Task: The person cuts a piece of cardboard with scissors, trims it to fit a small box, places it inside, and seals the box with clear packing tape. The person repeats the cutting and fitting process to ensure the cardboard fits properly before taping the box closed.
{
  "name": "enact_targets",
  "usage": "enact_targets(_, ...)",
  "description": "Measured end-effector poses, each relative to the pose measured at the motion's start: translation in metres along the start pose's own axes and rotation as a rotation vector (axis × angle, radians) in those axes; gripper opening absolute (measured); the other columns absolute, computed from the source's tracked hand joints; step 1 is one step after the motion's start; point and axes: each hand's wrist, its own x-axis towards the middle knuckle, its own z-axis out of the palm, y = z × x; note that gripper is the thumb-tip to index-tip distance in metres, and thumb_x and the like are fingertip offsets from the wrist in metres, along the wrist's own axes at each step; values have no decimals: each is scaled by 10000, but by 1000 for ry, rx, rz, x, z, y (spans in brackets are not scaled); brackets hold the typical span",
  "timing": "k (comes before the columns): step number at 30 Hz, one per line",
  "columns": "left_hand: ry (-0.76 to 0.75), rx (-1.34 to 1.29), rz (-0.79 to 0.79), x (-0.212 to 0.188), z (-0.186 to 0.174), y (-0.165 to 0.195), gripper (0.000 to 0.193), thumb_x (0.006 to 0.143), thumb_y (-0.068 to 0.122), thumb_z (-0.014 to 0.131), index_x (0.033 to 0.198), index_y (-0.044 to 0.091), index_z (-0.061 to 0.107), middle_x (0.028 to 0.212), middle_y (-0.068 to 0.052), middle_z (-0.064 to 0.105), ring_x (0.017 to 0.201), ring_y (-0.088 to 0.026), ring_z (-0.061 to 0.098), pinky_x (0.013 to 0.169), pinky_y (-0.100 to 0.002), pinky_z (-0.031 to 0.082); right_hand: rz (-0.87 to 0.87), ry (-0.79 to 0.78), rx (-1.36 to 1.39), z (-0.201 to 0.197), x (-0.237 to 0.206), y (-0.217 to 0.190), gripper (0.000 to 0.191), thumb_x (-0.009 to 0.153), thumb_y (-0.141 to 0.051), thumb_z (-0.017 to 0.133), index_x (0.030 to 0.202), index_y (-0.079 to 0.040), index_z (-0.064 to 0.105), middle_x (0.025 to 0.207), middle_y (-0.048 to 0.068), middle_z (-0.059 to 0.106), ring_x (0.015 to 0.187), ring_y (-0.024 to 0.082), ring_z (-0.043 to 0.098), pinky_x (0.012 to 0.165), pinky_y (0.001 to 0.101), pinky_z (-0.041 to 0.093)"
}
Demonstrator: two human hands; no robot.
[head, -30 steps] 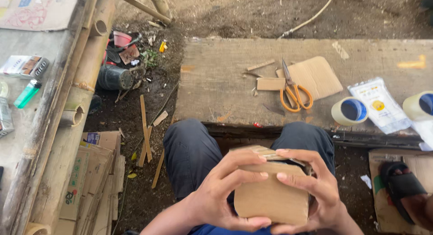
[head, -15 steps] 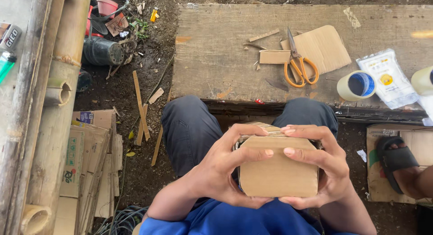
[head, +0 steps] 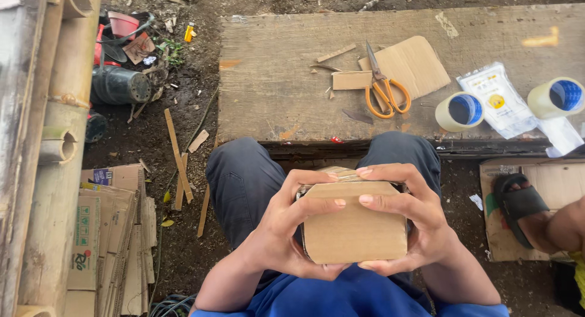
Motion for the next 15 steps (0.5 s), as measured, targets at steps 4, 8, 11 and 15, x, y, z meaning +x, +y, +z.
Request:
enact_targets(4,-16,34,1,1,-1,0,818,705,310,966,1404,176,562,1405,-171,527,1306,-323,623,1059,-406,579,29,4,8,-1,1,0,789,625,-401,930,1286,-98,622,1350,219,549,1276,380,626,1074,492,561)
enact_targets(8,-16,47,26,6,-3,-1,866,718,350,971,1436,144,531,1412,-172,515,1321,-334,611,1088,-424,563,32,14,12,-1,2,2,782,626,-411,925,1280,-104,627,1352,216,548,1274,378,625,1071,494,557)
enact_targets(11,16,56,70,10,-1,-3,915,701,415,973,1437,116,520,1432,-186,501,1335,-352,604,1095,-434,552,6,21,10,0,1,6,772,636,-424,922,1275,-104,631,1340,205,549,1259,380,630,1067,506,561)
enact_targets(15,87,46,139,10,6,-8,894,707,463,976,1401,105,542,1423,-192,491,1334,-365,606,1074,-442,541,-30,28,-4,0,-3,15,749,657,-445,920,1261,-100,642,1318,189,549,1231,390,648,1040,503,571)
